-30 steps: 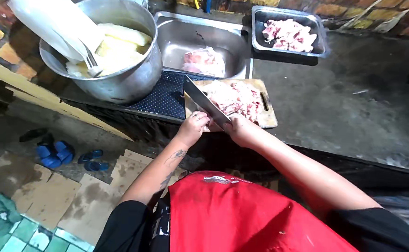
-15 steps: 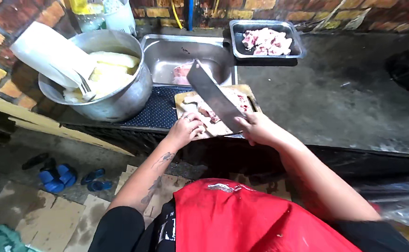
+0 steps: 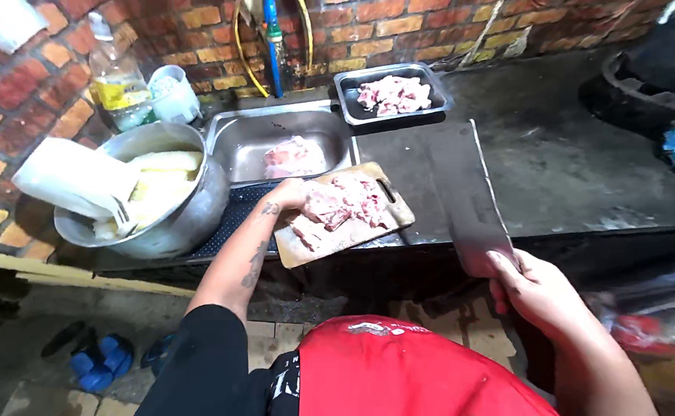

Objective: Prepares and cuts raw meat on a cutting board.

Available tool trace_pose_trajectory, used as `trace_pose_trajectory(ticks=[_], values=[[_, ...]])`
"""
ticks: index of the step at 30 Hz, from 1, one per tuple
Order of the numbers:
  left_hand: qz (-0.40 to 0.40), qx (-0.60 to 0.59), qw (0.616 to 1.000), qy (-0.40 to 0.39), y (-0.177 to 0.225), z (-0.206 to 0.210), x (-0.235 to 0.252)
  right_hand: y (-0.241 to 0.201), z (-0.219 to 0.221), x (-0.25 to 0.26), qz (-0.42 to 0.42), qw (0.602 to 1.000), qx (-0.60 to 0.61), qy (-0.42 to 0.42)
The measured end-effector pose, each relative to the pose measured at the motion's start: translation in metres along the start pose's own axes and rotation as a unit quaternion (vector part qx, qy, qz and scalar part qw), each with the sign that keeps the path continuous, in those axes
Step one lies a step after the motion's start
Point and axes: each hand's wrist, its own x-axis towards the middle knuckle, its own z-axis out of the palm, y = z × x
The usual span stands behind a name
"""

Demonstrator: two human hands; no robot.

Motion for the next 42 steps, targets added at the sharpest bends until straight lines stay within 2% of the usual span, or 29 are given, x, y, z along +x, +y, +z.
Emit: trace_pose_trajectory(ticks=[2,5,9,12,15,17,19,20,22,25,27,29,31,35,37,39,42], values=[[0.006,-0.061,0.998,-0.025,0.004,-0.014,-0.014,0.014,-0.012,-0.012,0.024,0.999,0.024,0.038],[0.027,-0.122,0.992,-0.017,0.032,-0.035,-0.023,0.030,-0.024,-0.026,0.063,0.992,0.060,0.087],[0.074,-0.198,0.977,0.003,0.092,-0.039,0.006,0.034,-0.023,-0.032,0.103,0.983,0.088,0.124],[0.081,-0.146,0.986,0.013,0.135,-0.024,0.052,0.034,-0.016,-0.032,0.109,0.982,0.097,0.119],[0.101,-0.056,0.993,0.026,0.151,-0.003,0.091,0.029,-0.007,-0.031,0.099,0.986,0.092,0.097],[0.158,0.056,0.984,0.058,0.149,0.003,0.087,0.026,-0.002,-0.030,0.085,0.990,0.080,0.077],[0.216,0.190,0.956,0.064,0.141,-0.008,0.060,0.025,0.003,-0.027,0.065,0.994,0.069,0.057],[0.234,0.238,0.942,0.046,0.134,-0.016,0.041,0.026,0.005,-0.026,0.057,0.996,0.060,0.046],[0.212,0.310,0.926,-0.041,0.118,-0.031,-0.005,0.026,0.007,-0.021,0.043,0.998,0.040,0.021],[0.151,0.326,0.924,-0.133,0.062,-0.018,-0.043,0.022,0.014,-0.010,0.027,0.999,0.023,-0.017],[0.196,0.267,0.935,-0.124,0.017,0.003,-0.050,0.017,0.022,-0.001,0.009,0.999,0.023,-0.043],[0.231,0.165,0.956,-0.069,-0.007,0.019,-0.055,0.007,0.033,0.008,-0.023,0.997,0.018,-0.071],[0.221,0.108,0.969,0.031,-0.016,0.038,-0.058,-0.007,0.044,0.016,-0.050,0.993,0.002,-0.103],[0.011,0.038,0.985,0.169,0.014,0.087,-0.065,-0.037,0.073,0.038,-0.104,0.980,-0.068,-0.156],[-0.046,0.010,0.977,0.209,0.029,0.100,-0.067,-0.048,0.090,0.051,-0.125,0.971,-0.112,-0.170],[-0.032,-0.037,0.965,0.259,0.031,0.107,-0.068,-0.061,0.109,0.062,-0.133,0.963,-0.153,-0.176],[0.070,-0.090,0.940,0.321,0.020,0.119,-0.061,-0.082,0.134,0.073,-0.133,0.948,-0.223,-0.186]])
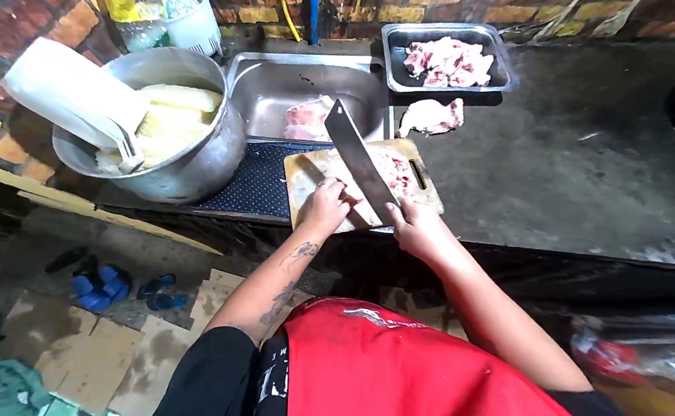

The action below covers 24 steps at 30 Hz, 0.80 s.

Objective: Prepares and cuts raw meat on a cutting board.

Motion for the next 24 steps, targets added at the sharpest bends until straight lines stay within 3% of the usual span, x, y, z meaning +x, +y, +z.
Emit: trace_pose_trajectory(ticks=[6,13,15,17,19,24], values=[[0.016,-0.033,0.999,-0.012,-0.002,0.001,-0.005,-0.016,0.004,0.021,0.016,0.995,-0.101,-0.017],[-0.031,-0.031,0.996,-0.079,0.004,-0.007,-0.005,-0.032,-0.024,0.012,-0.133,0.971,-0.060,0.187],[-0.016,-0.038,0.997,-0.069,0.003,-0.007,-0.004,-0.036,-0.016,0.015,-0.104,0.981,-0.068,0.147],[0.007,-0.034,0.998,-0.053,0.001,-0.005,-0.005,-0.035,0.002,0.025,-0.019,0.993,-0.116,0.015],[0.026,-0.031,0.998,-0.040,-0.002,-0.004,-0.004,-0.034,0.012,0.037,0.028,0.984,-0.162,-0.064],[0.033,-0.006,0.998,-0.045,-0.003,-0.004,-0.004,-0.045,0.019,0.057,0.010,0.979,-0.197,-0.052]])
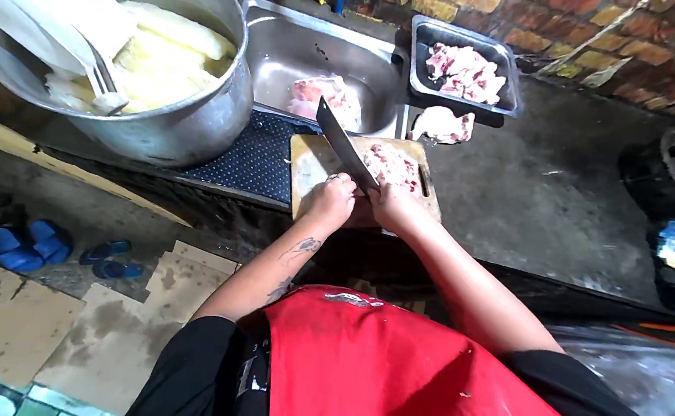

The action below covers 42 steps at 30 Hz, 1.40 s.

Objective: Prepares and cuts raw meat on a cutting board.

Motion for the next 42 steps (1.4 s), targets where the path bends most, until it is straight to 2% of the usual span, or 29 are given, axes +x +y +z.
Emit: trace_pose_trajectory(ticks=[4,7,10,12,14,17,19,20,23,25,28,30,33,36,39,42], values=[[-0.025,0.016,0.999,-0.043,0.008,-0.009,-0.001,-0.017,-0.011,0.032,-0.030,0.999,0.018,-0.005],[-0.006,0.022,0.999,-0.022,0.001,-0.003,-0.002,-0.006,-0.010,0.026,-0.036,0.998,0.042,-0.006],[0.003,0.021,1.000,-0.006,-0.004,-0.001,-0.010,0.018,-0.008,0.007,-0.004,0.997,0.072,-0.013],[0.007,0.019,0.999,0.034,-0.005,0.001,-0.022,0.022,-0.015,-0.003,0.019,0.997,0.078,-0.006],[0.025,0.021,0.995,0.089,-0.009,0.006,-0.030,0.018,-0.025,-0.012,-0.010,0.997,0.070,0.041],[-0.001,0.028,0.998,0.056,-0.007,0.007,-0.031,0.010,-0.044,-0.032,-0.091,0.979,0.094,0.159],[-0.023,0.033,0.999,0.028,-0.006,0.007,-0.030,0.005,-0.048,-0.042,-0.106,0.968,0.113,0.200],[-0.022,0.035,0.999,0.030,-0.006,0.007,-0.029,0.002,-0.045,-0.044,-0.094,0.970,0.114,0.192],[0.024,0.021,0.996,0.082,-0.010,0.011,-0.030,-0.002,-0.010,-0.029,-0.003,0.995,0.092,0.047],[0.029,0.017,0.996,0.083,-0.009,0.010,-0.027,0.000,0.006,-0.016,0.017,0.998,0.062,0.001],[-0.031,0.001,1.000,0.001,0.000,-0.006,-0.021,-0.008,0.009,-0.009,-0.009,1.000,-0.020,0.000],[-0.055,0.001,0.998,-0.024,0.005,-0.012,-0.010,-0.016,0.002,0.002,-0.019,0.999,-0.031,-0.002],[-0.042,0.006,0.999,0.002,0.002,-0.006,-0.004,-0.018,-0.002,0.014,-0.022,1.000,-0.001,-0.010],[-0.037,0.005,0.999,0.019,0.000,-0.003,-0.004,-0.002,0.000,0.002,-0.014,0.999,0.027,-0.020],[-0.048,-0.002,0.999,-0.007,0.002,-0.004,-0.003,0.011,-0.003,-0.023,0.033,0.997,0.031,-0.058],[-0.020,-0.005,1.000,-0.006,-0.001,-0.003,-0.003,0.007,-0.001,-0.012,0.016,0.999,0.017,-0.043]])
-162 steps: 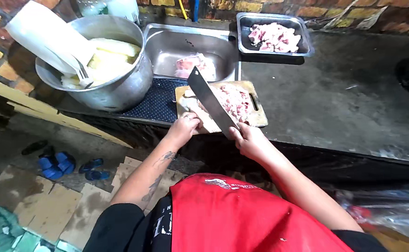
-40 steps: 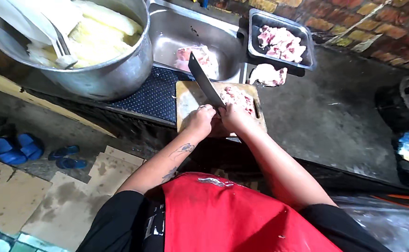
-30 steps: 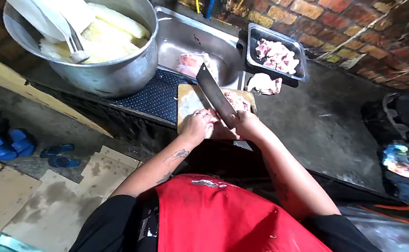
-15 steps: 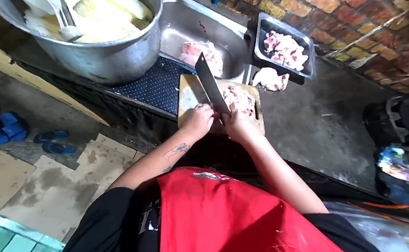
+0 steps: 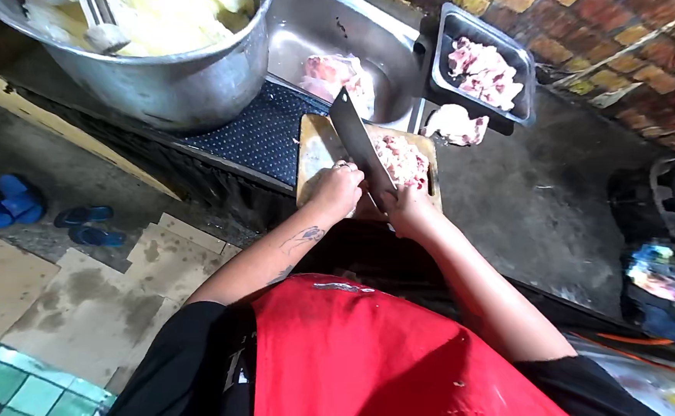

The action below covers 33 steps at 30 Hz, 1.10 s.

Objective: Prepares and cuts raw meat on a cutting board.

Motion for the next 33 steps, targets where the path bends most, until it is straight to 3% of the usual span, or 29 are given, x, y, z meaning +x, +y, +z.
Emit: trace_pose_trajectory(ticks=[4,7,10,13,18,24,30,33], values=[[-0.004,0.014,0.999,-0.036,0.004,-0.008,0.002,-0.028,-0.008,0.047,-0.048,0.998,0.015,0.024],[-0.012,0.029,0.999,-0.034,0.003,-0.009,0.001,-0.023,-0.014,0.062,-0.069,0.995,0.069,0.020],[0.018,0.000,0.999,0.048,-0.008,0.002,-0.012,-0.007,-0.015,0.047,-0.051,0.994,0.098,0.006],[0.029,-0.022,0.995,0.097,-0.011,0.003,-0.021,-0.003,-0.026,0.016,-0.056,0.994,0.080,0.054],[-0.039,0.018,0.999,-0.009,-0.002,-0.003,-0.022,-0.011,-0.038,-0.023,-0.121,0.972,0.072,0.186],[0.015,-0.002,0.999,0.048,-0.009,0.001,-0.016,-0.011,0.008,0.004,-0.038,0.999,0.011,0.018],[-0.049,0.010,0.999,-0.005,0.002,-0.008,-0.003,-0.032,-0.004,0.032,-0.044,0.998,0.032,0.012],[-0.069,0.009,0.997,0.020,0.002,-0.009,0.002,-0.027,-0.003,0.032,-0.060,0.998,0.030,0.015]])
